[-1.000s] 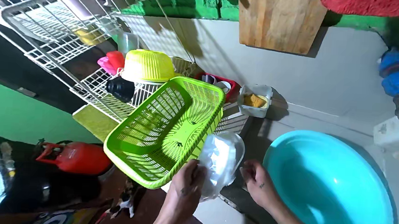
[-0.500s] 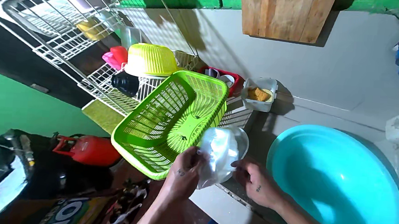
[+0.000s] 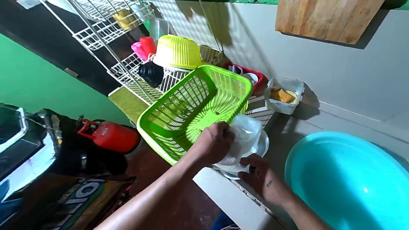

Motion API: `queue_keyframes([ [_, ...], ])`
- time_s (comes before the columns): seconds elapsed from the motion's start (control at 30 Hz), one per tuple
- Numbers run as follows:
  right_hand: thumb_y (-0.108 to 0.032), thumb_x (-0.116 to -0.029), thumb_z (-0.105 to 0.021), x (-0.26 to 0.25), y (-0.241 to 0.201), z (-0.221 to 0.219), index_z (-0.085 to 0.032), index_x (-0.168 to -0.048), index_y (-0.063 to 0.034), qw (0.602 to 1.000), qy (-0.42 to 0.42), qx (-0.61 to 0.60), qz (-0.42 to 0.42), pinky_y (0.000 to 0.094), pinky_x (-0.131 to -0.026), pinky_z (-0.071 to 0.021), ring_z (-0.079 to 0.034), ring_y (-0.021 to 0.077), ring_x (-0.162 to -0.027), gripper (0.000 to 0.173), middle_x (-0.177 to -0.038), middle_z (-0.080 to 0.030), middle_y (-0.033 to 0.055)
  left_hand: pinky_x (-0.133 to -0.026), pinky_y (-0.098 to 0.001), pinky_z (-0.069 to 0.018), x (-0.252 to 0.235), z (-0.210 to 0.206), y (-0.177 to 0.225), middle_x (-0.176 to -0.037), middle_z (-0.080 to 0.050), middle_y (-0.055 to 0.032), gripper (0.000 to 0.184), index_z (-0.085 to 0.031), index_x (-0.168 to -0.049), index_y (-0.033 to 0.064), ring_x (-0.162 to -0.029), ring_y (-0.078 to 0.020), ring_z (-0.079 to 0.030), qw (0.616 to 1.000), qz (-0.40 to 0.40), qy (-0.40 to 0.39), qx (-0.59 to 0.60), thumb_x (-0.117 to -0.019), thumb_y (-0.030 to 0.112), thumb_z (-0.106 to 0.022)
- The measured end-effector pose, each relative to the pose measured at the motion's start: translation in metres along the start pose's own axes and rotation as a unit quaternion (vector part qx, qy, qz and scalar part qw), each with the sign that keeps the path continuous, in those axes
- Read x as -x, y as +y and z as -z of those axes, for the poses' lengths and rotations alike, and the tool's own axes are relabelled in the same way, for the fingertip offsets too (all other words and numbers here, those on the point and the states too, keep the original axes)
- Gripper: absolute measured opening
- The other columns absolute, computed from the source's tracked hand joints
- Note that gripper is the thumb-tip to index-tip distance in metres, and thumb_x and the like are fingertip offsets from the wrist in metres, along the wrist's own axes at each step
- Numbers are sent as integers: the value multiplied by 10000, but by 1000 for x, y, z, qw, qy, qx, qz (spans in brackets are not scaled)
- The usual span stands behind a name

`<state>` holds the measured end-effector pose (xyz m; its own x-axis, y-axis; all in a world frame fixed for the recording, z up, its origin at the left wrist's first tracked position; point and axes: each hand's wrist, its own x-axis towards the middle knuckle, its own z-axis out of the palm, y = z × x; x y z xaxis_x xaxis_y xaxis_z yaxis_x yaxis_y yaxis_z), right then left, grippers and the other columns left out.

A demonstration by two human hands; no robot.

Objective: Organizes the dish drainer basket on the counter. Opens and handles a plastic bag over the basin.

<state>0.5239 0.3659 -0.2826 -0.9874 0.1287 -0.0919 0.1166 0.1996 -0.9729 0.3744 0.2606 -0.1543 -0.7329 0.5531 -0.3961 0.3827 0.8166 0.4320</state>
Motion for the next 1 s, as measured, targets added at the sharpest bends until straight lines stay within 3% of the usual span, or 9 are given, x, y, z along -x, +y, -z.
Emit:
queue_keyframes([
  [0.13,-226,-1012,-596,-3,-2,-4,-743,-1083,-30,1000,15,3,-14,243,-747,-511,-603,98,-810,255,-965,-665,83,-633,-454,-505,-5,2,3,-781,-615,-93,205,-657,-999,81,-704,-234,-611,1000,8,-2,1,-1058,256,-568],
  [0.33,-166,-1025,-580,-1,-9,6,-702,-1038,1,999,4,-42,-20,217,-718,-500,-586,49,-764,208,-885,-647,40,-718,-537,-518,-17,8,6,-856,-643,-134,232,-664,-1033,61,-807,-295,-642,999,4,-33,-1,-1055,265,-556],
  [0.53,-119,-992,-575,2,-6,11,-696,-960,-48,993,-19,-110,25,168,-665,-487,-569,-15,-697,143,-788,-642,-53,-691,-507,-500,-24,6,7,-820,-619,-130,231,-643,-955,47,-772,-276,-620,998,10,-38,38,-1048,244,-563],
  [0.63,-121,-992,-568,3,5,17,-698,-956,-57,991,-22,-115,67,176,-666,-498,-579,-8,-704,149,-794,-647,-53,-706,-489,-508,-22,1,4,-834,-626,-132,237,-653,-962,39,-783,-266,-624,995,22,-31,89,-1048,246,-573],
  [0.77,-144,-997,-558,3,10,25,-683,-963,-78,995,-25,-74,55,177,-641,-479,-558,3,-687,145,-794,-627,-50,-656,-476,-505,-9,-14,-3,-807,-626,-113,225,-654,-976,69,-736,-252,-621,991,31,3,134,-1048,260,-558],
  [0.83,-179,-1007,-566,2,10,29,-696,-989,-82,998,-23,-39,37,184,-653,-494,-577,16,-703,162,-823,-642,-34,-616,-474,-503,-2,-25,-9,-786,-622,-106,227,-653,-988,85,-699,-250,-616,992,32,32,119,-1055,275,-548],
  [1.0,-213,-1003,-578,-1,8,18,-724,-1060,-85,999,-32,37,13,246,-733,-542,-626,63,-778,203,-938,-685,17,-677,-523,-534,3,-36,-23,-826,-644,-83,221,-651,-1037,127,-769,-265,-650,998,46,15,49,-1052,318,-540],
])
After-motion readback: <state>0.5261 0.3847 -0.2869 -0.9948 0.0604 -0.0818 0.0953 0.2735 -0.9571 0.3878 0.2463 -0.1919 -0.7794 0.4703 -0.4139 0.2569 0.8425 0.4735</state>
